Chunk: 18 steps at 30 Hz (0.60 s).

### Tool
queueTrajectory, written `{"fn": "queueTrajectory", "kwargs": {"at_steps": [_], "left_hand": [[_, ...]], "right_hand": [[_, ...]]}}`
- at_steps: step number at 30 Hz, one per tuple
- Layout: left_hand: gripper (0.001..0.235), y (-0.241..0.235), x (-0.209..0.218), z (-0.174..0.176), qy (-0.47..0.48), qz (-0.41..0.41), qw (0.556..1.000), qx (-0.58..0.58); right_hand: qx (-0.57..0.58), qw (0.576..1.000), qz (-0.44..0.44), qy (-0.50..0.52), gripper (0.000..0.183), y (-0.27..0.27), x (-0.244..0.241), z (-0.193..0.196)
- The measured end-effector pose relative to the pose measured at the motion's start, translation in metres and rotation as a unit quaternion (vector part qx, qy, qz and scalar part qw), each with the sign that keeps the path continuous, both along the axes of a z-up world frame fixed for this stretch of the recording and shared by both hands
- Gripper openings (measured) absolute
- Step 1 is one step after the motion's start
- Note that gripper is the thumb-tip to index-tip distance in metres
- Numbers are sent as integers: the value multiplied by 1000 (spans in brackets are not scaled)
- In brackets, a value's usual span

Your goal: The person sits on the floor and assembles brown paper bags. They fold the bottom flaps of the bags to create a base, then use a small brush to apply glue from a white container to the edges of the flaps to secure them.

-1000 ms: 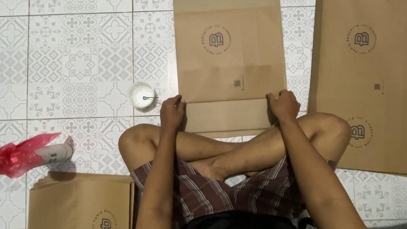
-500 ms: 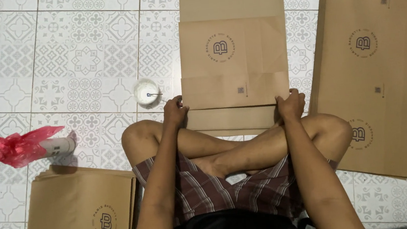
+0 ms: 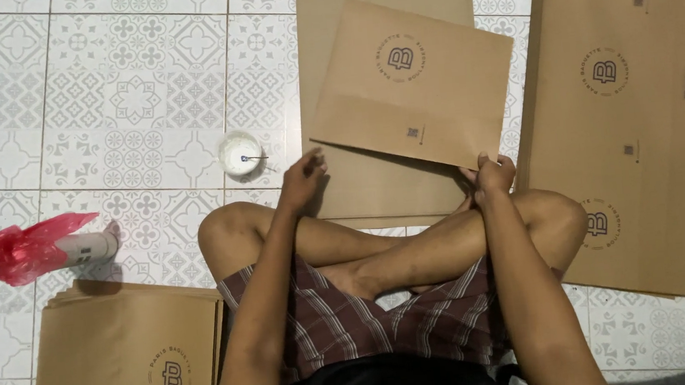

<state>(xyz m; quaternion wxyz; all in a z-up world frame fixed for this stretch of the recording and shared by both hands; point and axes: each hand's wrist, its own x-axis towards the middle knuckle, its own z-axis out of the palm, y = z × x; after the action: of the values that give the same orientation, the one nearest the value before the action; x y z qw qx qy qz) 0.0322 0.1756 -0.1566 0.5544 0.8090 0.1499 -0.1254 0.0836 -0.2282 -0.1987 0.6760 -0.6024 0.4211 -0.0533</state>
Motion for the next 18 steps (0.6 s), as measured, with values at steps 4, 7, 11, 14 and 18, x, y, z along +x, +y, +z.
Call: {"fn": "queueTrajectory", "kwargs": {"at_steps": [4, 7, 11, 14, 18], "left_hand": [[40, -46, -1, -8, 84, -19, 994, -61], [60, -85, 6, -14, 159, 12, 966, -203], [82, -111, 5, -14, 159, 72, 953, -248], [73, -104, 5, -2, 133, 100, 968, -186], [74, -75, 7, 34, 121, 75, 987, -80]], "right_hand": [[65, 998, 19, 17, 41, 6, -11, 11], [121, 958, 228, 125, 57, 52, -24, 89], [85, 824, 522, 205, 52, 84, -38, 138], [65, 810, 550, 194, 41, 82, -37, 128], [-186, 861, 468, 75, 25, 62, -26, 73]]}}
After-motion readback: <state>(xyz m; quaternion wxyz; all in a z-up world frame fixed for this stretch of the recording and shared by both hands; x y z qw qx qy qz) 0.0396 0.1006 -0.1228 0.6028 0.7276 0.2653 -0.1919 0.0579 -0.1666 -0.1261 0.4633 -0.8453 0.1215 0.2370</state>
